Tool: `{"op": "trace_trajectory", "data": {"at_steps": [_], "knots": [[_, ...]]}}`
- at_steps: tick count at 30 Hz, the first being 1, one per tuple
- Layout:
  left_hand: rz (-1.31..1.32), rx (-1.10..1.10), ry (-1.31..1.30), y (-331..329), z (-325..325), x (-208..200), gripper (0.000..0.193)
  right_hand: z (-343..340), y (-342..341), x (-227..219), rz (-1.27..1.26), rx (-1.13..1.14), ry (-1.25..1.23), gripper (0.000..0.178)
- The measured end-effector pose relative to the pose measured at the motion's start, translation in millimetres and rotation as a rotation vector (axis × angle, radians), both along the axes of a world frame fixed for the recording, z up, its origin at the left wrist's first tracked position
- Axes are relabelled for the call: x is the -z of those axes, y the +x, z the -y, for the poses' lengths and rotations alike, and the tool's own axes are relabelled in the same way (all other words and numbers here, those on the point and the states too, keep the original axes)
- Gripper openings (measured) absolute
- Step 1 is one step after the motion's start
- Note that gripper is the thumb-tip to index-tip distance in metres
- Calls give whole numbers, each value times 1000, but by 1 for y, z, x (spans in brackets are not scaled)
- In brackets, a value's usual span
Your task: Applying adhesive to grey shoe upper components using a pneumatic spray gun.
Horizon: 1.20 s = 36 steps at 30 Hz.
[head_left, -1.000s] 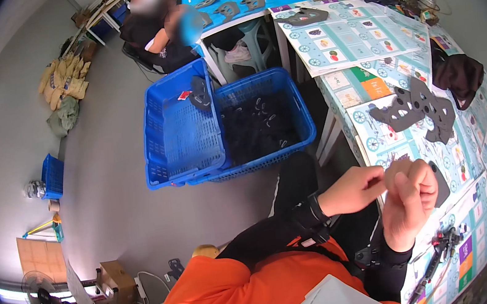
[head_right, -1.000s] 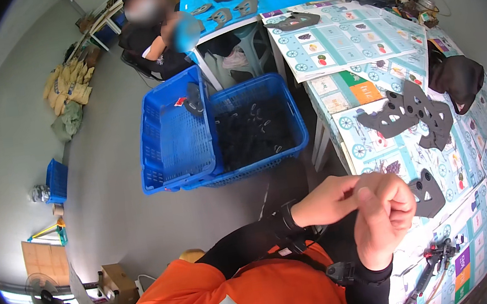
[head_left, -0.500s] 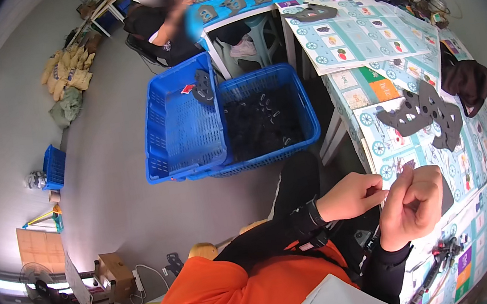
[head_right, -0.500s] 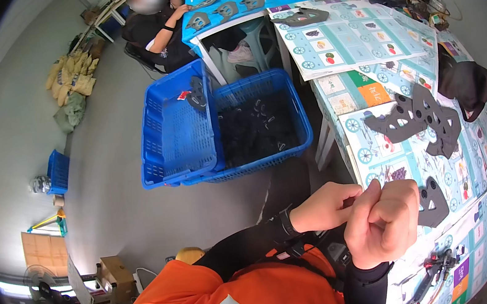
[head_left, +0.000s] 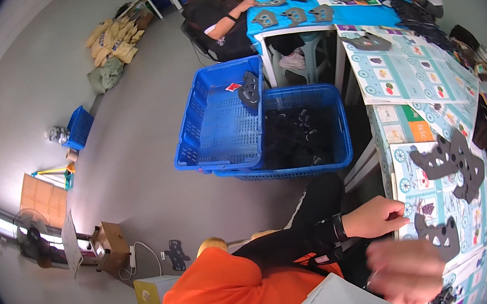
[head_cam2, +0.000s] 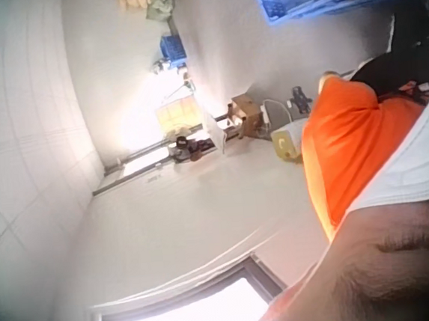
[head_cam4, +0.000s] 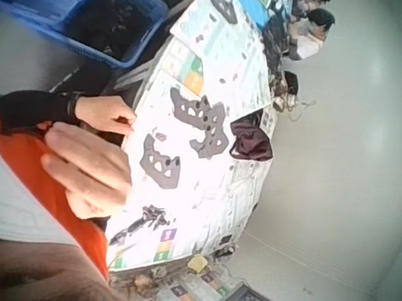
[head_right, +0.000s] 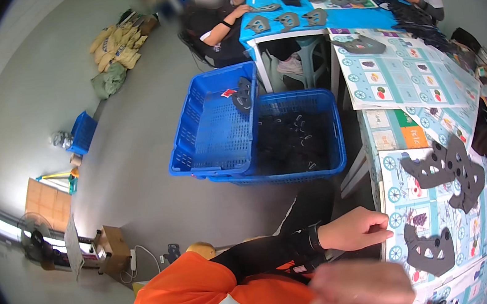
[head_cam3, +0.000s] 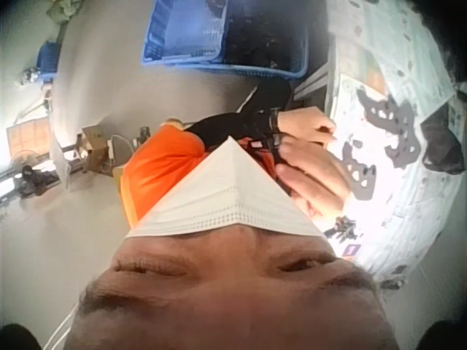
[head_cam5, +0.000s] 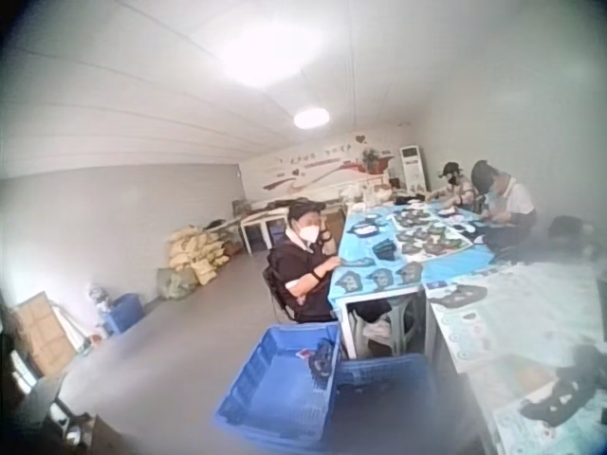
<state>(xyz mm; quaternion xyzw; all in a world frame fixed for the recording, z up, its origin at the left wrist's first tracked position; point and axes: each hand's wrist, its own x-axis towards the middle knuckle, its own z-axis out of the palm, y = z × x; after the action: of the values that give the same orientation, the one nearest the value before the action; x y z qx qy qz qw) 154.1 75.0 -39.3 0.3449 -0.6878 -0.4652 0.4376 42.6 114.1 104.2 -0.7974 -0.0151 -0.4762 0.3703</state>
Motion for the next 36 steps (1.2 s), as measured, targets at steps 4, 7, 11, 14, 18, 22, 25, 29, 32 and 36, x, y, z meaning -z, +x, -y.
{"op": "trace_trajectory", "data": {"at_steps": [4, 7, 11, 14, 18, 22, 25, 29, 32, 36], "knots": [[14, -22, -16, -1, -1, 2, 31, 1, -5, -7, 29, -332, -206, 29], [4, 11, -16, 0, 0, 7, 25, -7, -2, -5, -11, -173, -212, 33], [24, -5, 49, -4, -2, 8, 21, -26, -1, 5, -149, 567, -327, 41], [-17, -10, 95, -3, -1, 3, 32, -24, -1, 23, -319, 1040, -440, 47], [37, 47, 128, 0, 3, -7, 32, -11, -5, 41, -279, 1060, -349, 84], [59, 35, 122, 4, 4, -14, 34, -5, -9, 37, -221, 1038, -343, 82], [37, 21, 100, 9, 2, -18, 30, -7, -19, 28, -133, 1072, -346, 78], [-85, 0, 200, 20, -1, -24, 15, -12, -32, 27, 9, 805, 39, 65], [-113, -22, 192, 30, -2, -25, 27, -15, -25, 39, 332, 1153, 197, 61], [-289, -57, 134, 35, -6, -22, 39, -23, -7, 53, -41, 1153, -250, 45]]}}
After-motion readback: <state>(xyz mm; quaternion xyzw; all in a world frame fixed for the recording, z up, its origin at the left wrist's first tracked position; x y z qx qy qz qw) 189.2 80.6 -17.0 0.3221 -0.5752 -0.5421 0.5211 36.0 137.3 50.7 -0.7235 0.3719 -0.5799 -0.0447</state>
